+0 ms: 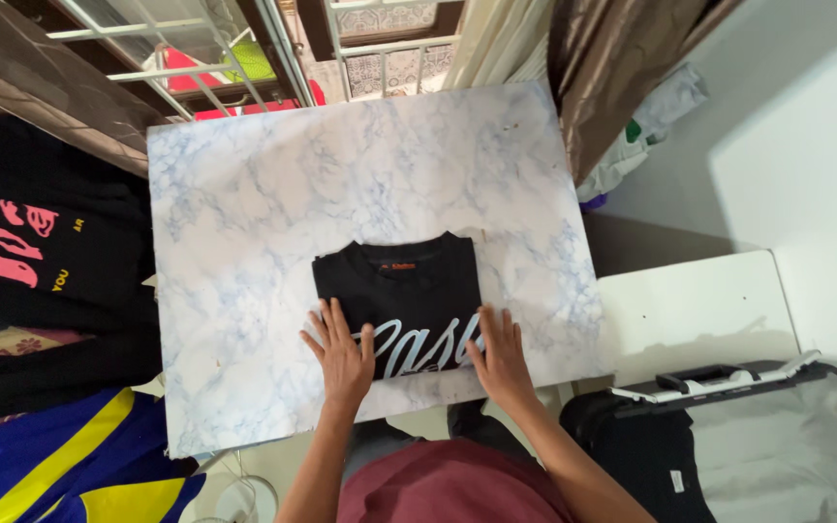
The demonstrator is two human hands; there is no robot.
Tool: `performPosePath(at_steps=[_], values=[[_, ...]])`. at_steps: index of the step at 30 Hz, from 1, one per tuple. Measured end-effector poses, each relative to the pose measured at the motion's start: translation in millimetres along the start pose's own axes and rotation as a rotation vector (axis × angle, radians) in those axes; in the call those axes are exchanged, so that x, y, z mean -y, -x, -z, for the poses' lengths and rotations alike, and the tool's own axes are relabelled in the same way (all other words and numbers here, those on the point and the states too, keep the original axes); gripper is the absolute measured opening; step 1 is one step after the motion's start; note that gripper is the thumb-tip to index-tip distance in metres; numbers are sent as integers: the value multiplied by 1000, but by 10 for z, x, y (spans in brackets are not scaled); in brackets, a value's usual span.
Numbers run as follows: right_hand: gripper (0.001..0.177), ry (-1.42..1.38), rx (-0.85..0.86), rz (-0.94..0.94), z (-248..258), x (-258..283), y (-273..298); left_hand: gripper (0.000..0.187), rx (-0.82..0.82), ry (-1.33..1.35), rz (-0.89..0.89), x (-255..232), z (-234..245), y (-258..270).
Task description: The person folds a black t-shirt on a table by tucking in the sleeves and folding the sides toward the center.
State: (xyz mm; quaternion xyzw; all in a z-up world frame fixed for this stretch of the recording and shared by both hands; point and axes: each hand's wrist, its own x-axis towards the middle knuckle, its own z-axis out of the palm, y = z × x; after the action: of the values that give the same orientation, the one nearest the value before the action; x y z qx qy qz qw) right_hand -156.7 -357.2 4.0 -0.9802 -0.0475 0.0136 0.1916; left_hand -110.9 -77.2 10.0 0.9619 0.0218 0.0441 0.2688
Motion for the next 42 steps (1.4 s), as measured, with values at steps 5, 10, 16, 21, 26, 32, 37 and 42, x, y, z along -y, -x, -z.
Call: performPosePath(at_steps=[5,10,16,21,26,32,37,42], values=[[36,-228,-279,-151,172,-92,46,44,79,82,-106,-669,-224,-36],[22,-558,-203,-408,231,-61,5,19,380,87,-139,-1353,-776,-8],[19,-650,-193,-406,237,-150,2,35,474,-48,-51,-1395,-1136,-109],[19,-671,-172,-432,160,-204,-67,28,413,184,70,-1280,-1113,-68],[25,-801,-37,-515,-22,-206,-243,27,420,373,111,-1176,-987,-66],[30,-682,-3,-608,-534,-369,-456,28,408,409,76,-1109,-1011,-50],[29,-999,114,-755,-697,-487,-587,28,464,392,122,-1089,-1014,-65],[28,-1124,253,-750,-648,-521,-582,38,448,323,164,-1222,-969,-114]])
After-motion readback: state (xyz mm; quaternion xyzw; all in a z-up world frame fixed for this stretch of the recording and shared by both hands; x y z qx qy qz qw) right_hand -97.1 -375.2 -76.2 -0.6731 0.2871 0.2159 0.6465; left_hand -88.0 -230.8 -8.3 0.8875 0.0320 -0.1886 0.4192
